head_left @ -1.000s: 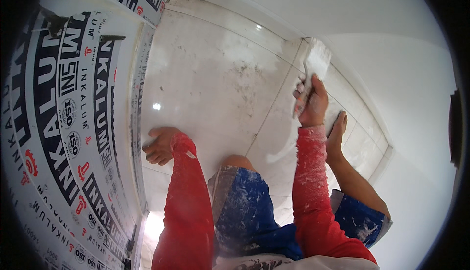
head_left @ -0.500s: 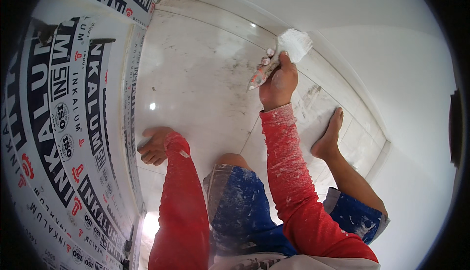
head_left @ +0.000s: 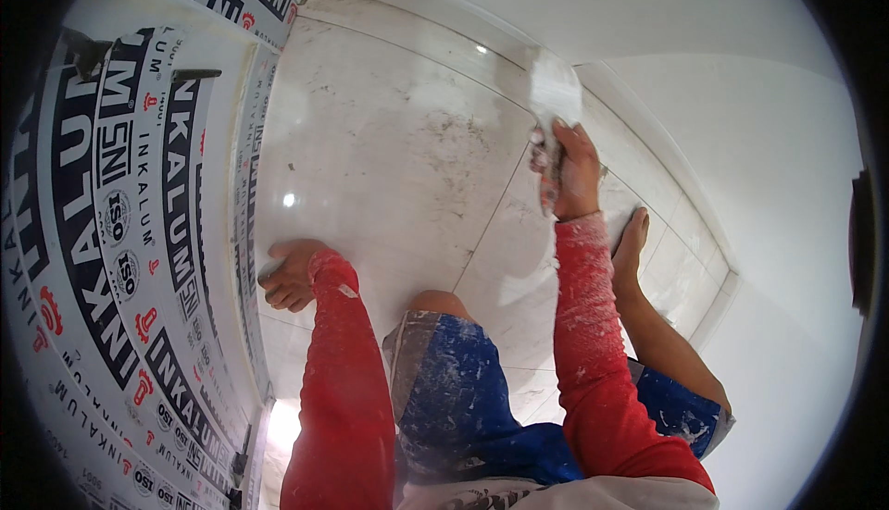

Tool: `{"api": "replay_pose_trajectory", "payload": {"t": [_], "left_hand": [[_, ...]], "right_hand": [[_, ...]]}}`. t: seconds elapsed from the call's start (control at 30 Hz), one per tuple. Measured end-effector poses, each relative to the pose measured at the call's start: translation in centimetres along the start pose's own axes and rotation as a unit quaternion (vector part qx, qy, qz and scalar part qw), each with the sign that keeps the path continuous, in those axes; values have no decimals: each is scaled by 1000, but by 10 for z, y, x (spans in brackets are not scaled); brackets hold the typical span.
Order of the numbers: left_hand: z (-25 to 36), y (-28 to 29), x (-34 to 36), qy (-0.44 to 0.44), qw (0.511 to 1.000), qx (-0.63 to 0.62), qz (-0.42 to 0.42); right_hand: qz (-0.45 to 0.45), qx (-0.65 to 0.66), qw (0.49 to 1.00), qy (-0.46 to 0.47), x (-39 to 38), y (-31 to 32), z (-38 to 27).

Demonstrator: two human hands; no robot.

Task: The person kneels on a tiled floor and uses a brush to apply white grout into the gaps between tiles. They move along the floor, covering multiple sections, then stand to retrieve a paint bucket, scoop grout into a tray, and return to the work area.

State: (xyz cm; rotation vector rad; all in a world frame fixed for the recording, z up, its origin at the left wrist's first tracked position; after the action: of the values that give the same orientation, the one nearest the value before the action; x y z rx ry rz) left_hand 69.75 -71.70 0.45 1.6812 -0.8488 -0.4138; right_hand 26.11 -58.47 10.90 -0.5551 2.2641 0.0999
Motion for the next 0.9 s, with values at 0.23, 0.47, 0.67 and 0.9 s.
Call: {"api": "replay_pose_trajectory", "payload": {"t": [0.23,0.47,0.67,0.9], "left_hand": [[-2,-13,2,0,999,43,-19],[2,-2,-4,-5,999,42,-22],[0,-2,-4,5,999,42,-20],[-5,-4,-6,26,999,-10,18]], "right_hand": [[55,-101,993,-7,-7,70,-12],[13,-303,951,57,20,52,-63],[-11,-282,958,51,-6,61,-71],[48,-260,964,39,-15,43,-58]]}}
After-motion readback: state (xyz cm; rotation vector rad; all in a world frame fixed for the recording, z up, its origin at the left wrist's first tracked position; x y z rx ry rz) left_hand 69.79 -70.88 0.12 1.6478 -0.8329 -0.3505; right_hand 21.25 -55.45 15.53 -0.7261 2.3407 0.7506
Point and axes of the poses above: each hand's wrist, its own x-axis towards the middle knuckle, its own y-axis out of the back of the hand, z = x × y, the point moved 7 cm from there along x, towards the middle knuckle, and after that the axes turned 13 degrees about -y, right-handed, at the moved point
